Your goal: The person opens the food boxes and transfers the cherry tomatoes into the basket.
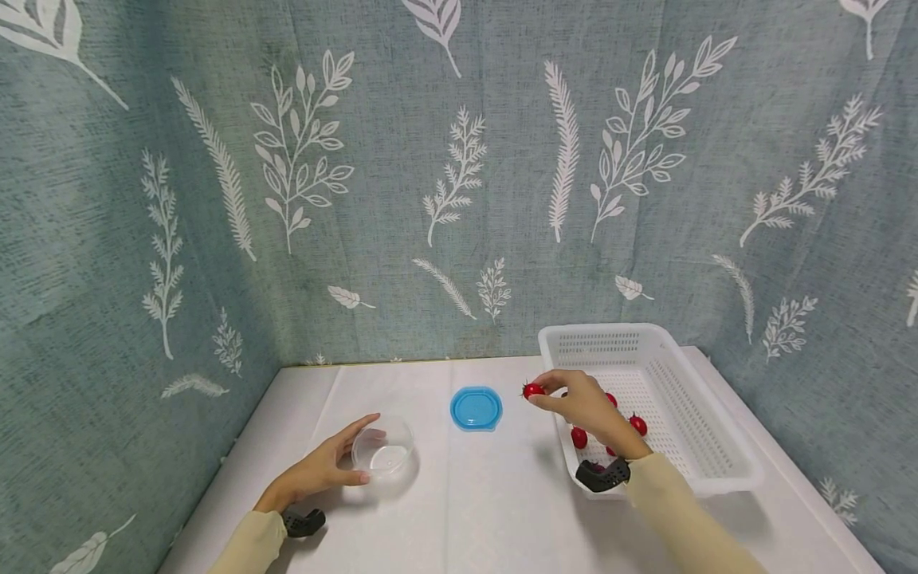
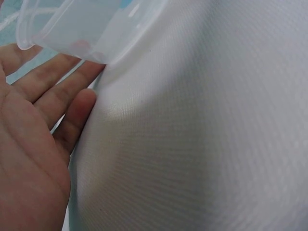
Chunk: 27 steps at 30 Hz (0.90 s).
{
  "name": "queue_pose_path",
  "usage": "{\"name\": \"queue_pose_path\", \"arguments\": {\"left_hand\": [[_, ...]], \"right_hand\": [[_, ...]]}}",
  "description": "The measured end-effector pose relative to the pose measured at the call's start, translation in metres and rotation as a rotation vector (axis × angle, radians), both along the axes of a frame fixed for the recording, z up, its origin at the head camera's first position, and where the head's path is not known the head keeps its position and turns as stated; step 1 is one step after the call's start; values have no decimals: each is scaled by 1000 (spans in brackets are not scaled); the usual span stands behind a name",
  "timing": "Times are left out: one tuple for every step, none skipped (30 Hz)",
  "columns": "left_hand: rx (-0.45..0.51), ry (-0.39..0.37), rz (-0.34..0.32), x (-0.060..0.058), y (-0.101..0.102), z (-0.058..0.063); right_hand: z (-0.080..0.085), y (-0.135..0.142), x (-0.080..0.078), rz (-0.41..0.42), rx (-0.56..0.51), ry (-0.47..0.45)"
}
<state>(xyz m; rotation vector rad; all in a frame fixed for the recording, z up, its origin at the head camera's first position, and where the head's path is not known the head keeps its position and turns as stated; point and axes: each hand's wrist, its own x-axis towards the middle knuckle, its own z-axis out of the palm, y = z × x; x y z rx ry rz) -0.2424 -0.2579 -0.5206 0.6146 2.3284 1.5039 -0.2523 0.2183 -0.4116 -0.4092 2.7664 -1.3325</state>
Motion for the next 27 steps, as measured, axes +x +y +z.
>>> {"name": "queue_pose_path", "arguments": {"left_hand": [[1, 1, -3, 0, 0, 0], [-1, 1, -4, 0, 0, 0], [-3, 2, -4, 0, 0, -1], [-3, 2, -6, -1, 0, -1], [-1, 1, -7, -1, 0, -1], [1, 0, -11, -1, -1, -1], [5, -3, -14, -1, -1, -1], [5, -6, -15, -1, -1, -1], [9, -9, -18, -1, -1, -2], [13, -12, -19, -1, -2, -2], [15, -15, -20, -2, -2, -3], [18, -17, -22, -2, -2, -3], [20, -18, -23, -2, -2, -4], [20, -18, -23, -2, -2, -4], [21, -18, -23, -2, -2, -4], [21, -18, -23, -2, -2, -4], [22, -18, -23, -2, -2, -5], [21, -19, -25, -2, -2, -5], [22, -18, -27, -2, -1, -5], [23, -16, -28, -2, -1, -5], [26, -15, -30, -3, -1, -5], [27, -16, -31, -3, -1, -5], [29, -18, -31, -3, -1, -4], [31, -18, -32, -3, -1, -4], [32, -19, -32, -3, -1, -4], [33, -22, -29, -3, -1, -4], [32, -25, -27, -3, -1, -4]], "right_hand": [[-1, 4, 1, -5, 3, 0], [-2, 7, 1, -9, 5, 0], [-3, 10, 2, -9, 5, -3], [-4, 14, 3, -12, 5, -9], [-5, 17, 3, -13, 8, -7], [-5, 20, 4, -13, 10, -6], [-6, 23, 4, -15, 10, -10], [-6, 26, 4, -19, 5, -17], [-6, 29, 4, -25, 2, -25], [-6, 32, 4, -33, -2, -29], [-6, 36, 5, -39, -5, -29], [-7, 38, 5, -45, -10, -34], [-7, 41, 5, -47, -22, -41], [-8, 44, 5, -45, -26, -43], [-10, 47, 6, -46, -32, -50], [-11, 49, 6, -45, -33, -54], [-13, 52, 7, -46, -32, -62], [-14, 54, 8, -48, -35, -77], [-16, 55, 8, -50, -40, -93], [-17, 57, 9, -54, -39, -105], [-18, 58, 10, -62, -35, -115], [-19, 59, 10, -67, -31, -122], [-20, 60, 11, -72, -26, -125], [-20, 61, 11, -75, -24, -128], [-21, 62, 11, -77, -20, -123], [-21, 63, 11, -79, -13, -114], [-22, 64, 11, -80, -6, -106]]}}
